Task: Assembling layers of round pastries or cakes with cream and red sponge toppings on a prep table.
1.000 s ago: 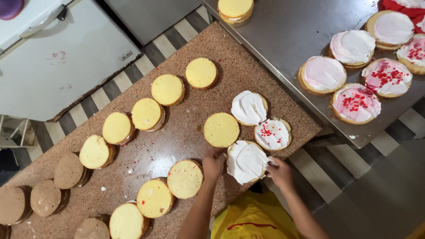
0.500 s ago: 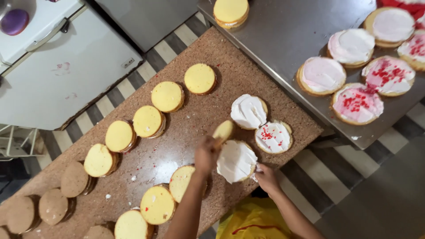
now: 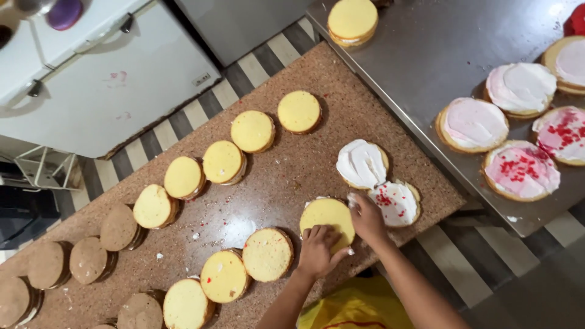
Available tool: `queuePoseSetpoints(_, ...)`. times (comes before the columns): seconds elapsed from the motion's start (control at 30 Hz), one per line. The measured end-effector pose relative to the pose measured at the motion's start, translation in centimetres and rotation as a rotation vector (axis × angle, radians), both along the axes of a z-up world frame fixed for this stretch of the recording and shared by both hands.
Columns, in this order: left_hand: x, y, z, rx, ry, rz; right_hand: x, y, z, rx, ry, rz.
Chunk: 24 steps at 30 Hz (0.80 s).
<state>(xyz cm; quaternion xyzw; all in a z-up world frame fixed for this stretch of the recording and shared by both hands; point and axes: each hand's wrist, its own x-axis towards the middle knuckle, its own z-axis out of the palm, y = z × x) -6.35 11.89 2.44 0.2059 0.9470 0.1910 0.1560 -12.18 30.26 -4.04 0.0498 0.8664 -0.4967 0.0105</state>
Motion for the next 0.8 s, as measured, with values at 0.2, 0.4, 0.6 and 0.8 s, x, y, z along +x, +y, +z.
queuePoseSetpoints(0.2, -0.7, 0.0, -7.5, -0.205, 0.461, -0.058, -4.5, -2.2, -1.8, 0.172, -0.079, 0.343)
queuePoseSetpoints(0.4, -4.6, 0.8, -4.7, -0.281, 0.254, 0.055, 7.0, -0.9, -2.8, 0.188, -0.444, 0.078)
queuePoseSetpoints(0.6, -8.5, -1.5, -7.5, -0.236, -0.205, 0.372, 6.2, -3.5, -10.5, -0.04, -0.366, -0.056)
queuePoseSetpoints(0.8, -2.5, -6.0, -2.1, 0.146, -0.58, 0.638, -9.5, -5.8, -4.8, 0.561, -0.085, 0.712)
